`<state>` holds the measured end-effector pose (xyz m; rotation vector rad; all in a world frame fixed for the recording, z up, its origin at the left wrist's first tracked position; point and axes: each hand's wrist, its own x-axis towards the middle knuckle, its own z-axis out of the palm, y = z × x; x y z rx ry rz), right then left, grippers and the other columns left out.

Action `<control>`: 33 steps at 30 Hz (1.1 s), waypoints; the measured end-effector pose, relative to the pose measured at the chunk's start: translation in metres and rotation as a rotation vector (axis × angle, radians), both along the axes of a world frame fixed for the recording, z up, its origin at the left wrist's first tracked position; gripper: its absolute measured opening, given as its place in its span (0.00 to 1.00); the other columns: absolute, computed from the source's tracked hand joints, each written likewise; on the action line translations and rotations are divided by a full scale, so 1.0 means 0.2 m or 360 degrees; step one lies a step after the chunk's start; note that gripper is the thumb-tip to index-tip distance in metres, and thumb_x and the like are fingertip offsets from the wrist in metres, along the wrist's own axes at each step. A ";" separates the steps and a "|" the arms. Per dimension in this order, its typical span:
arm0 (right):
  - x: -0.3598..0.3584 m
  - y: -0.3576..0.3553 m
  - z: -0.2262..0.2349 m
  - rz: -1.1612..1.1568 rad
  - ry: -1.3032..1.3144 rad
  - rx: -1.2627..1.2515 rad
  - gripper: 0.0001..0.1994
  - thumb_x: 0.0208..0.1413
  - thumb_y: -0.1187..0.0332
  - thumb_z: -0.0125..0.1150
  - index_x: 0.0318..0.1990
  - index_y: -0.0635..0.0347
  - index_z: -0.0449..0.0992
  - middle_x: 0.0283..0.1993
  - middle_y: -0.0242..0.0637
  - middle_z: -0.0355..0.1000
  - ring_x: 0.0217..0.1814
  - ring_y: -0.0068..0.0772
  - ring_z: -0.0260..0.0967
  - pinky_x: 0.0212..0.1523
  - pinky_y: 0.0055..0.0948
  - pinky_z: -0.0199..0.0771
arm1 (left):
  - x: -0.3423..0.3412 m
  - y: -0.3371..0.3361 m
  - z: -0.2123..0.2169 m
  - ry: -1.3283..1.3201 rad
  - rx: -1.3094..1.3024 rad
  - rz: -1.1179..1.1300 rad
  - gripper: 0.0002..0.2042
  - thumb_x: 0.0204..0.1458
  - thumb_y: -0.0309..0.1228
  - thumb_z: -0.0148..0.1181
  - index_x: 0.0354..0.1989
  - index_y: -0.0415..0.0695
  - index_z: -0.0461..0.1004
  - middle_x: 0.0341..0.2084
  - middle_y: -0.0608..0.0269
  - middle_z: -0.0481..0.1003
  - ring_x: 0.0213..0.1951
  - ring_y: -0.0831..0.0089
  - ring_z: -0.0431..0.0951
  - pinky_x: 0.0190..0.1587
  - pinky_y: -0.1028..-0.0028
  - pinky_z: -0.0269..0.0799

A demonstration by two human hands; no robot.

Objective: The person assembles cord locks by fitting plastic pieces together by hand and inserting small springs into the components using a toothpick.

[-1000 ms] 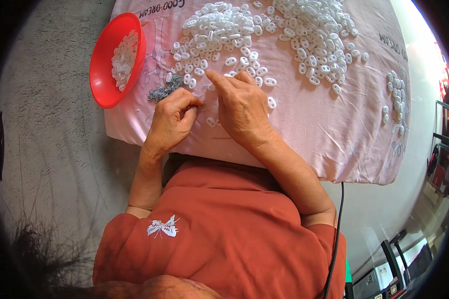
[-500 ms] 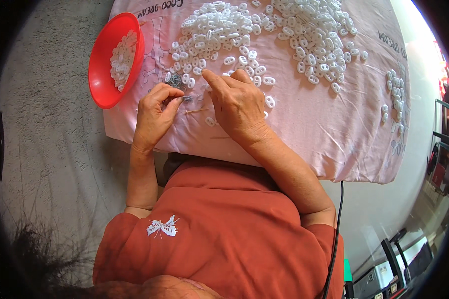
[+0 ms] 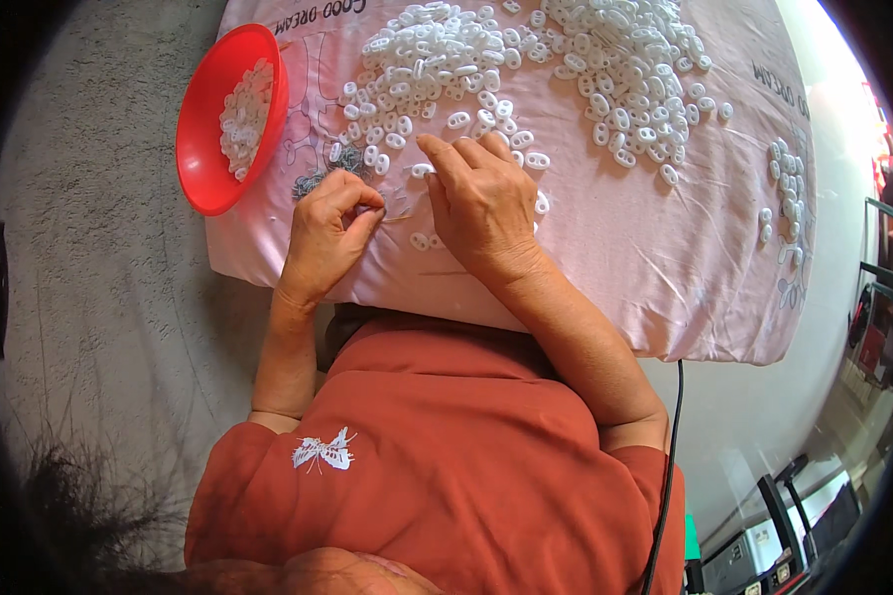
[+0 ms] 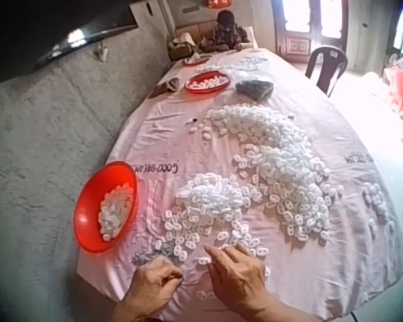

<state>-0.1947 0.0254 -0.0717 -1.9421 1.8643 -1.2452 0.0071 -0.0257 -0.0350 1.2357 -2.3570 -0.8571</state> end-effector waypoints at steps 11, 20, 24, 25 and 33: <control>-0.02 0.00 0.03 0.0004 -0.0283 -0.0086 0.14 0.50 0.76 0.69 0.46 0.57 0.80 0.32 0.34 0.78 0.32 0.38 0.73 0.34 0.34 0.72 | 0.00 0.00 0.01 -0.0057 -0.0004 0.0069 0.05 0.48 0.19 0.65 0.33 0.39 0.78 0.30 0.57 0.74 0.32 0.60 0.79 0.35 0.66 0.74; -0.02 0.00 0.02 0.0038 -0.0326 -0.0108 0.14 0.51 0.75 0.69 0.46 0.57 0.81 0.33 0.34 0.79 0.31 0.37 0.73 0.33 0.32 0.71 | 0.00 0.00 0.02 -0.0104 -0.0017 -0.0015 0.04 0.50 0.19 0.59 0.34 0.39 0.73 0.33 0.54 0.73 0.36 0.53 0.77 0.39 0.61 0.72; -0.02 0.00 0.02 0.0040 -0.0369 -0.0076 0.14 0.51 0.75 0.69 0.46 0.57 0.81 0.33 0.34 0.79 0.31 0.34 0.73 0.32 0.31 0.71 | 0.00 -0.01 0.03 -0.0073 0.0038 0.0039 0.05 0.51 0.19 0.58 0.36 0.39 0.73 0.32 0.54 0.73 0.36 0.52 0.77 0.39 0.60 0.72; -0.02 0.00 0.01 0.0045 -0.0368 -0.0078 0.14 0.51 0.75 0.69 0.46 0.57 0.81 0.33 0.34 0.79 0.31 0.34 0.73 0.31 0.31 0.71 | 0.00 0.00 0.03 -0.0086 0.0043 0.0024 0.05 0.52 0.19 0.57 0.36 0.39 0.72 0.32 0.53 0.73 0.36 0.52 0.77 0.39 0.60 0.72; -0.02 0.01 0.03 0.0042 -0.0426 -0.0067 0.14 0.51 0.75 0.70 0.46 0.57 0.81 0.33 0.34 0.79 0.30 0.33 0.72 0.29 0.30 0.70 | 0.00 -0.01 0.04 -0.0055 0.0078 -0.0018 0.04 0.53 0.20 0.59 0.36 0.39 0.75 0.31 0.53 0.74 0.34 0.53 0.78 0.37 0.62 0.72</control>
